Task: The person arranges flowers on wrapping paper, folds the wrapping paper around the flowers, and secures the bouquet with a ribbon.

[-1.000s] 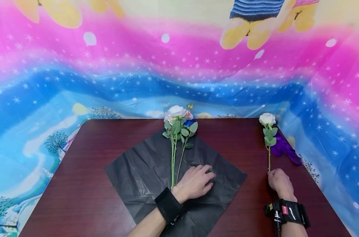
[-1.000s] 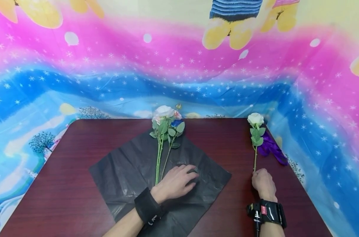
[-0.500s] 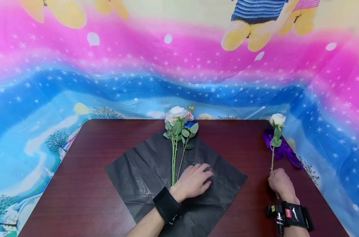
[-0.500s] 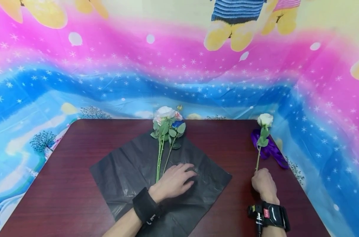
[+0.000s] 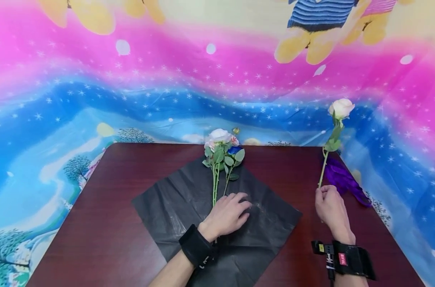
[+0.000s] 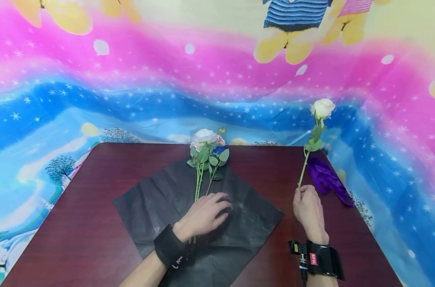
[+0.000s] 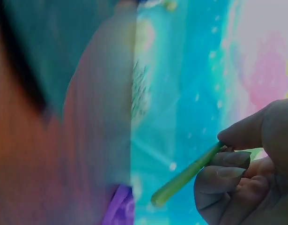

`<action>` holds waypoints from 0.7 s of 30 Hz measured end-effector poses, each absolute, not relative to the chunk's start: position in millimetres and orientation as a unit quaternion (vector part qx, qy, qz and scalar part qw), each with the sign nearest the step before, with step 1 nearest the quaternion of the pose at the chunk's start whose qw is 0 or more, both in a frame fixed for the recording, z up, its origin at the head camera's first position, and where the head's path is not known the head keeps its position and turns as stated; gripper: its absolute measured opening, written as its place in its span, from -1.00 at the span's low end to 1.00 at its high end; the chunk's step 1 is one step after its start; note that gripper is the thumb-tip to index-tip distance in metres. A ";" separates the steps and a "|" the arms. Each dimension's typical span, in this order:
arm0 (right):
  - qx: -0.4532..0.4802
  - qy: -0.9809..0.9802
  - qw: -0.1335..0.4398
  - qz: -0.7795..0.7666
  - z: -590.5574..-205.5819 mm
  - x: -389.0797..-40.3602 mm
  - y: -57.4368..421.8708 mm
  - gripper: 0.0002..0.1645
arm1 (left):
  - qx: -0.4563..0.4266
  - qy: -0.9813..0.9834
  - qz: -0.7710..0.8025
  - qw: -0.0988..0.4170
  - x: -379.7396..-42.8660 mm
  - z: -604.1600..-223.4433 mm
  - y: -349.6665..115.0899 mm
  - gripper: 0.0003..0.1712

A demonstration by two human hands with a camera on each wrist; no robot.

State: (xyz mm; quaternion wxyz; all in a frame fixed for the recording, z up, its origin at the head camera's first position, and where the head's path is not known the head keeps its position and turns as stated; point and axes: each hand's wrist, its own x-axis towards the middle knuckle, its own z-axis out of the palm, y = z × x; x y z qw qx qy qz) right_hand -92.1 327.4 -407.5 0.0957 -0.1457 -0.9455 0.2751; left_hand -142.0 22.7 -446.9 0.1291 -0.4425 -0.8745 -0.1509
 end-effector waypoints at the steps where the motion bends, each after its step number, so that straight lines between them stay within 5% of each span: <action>1: -0.142 -0.945 0.099 0.277 -406.1 -94.1 321.7 -0.64 | -0.440 -0.875 -0.153 0.129 -142.5 -446.6 20.0 -0.78; 12: -0.095 -0.933 0.172 0.300 -401.8 -116.5 251.3 -0.79 | -0.408 -0.891 -0.156 0.125 -146.3 -446.2 -8.6 -0.76; 21: -0.032 -0.935 0.171 0.308 -408.2 -126.4 196.5 -0.86 | -0.384 -0.902 -0.148 0.129 -145.5 -445.5 -29.6 -0.75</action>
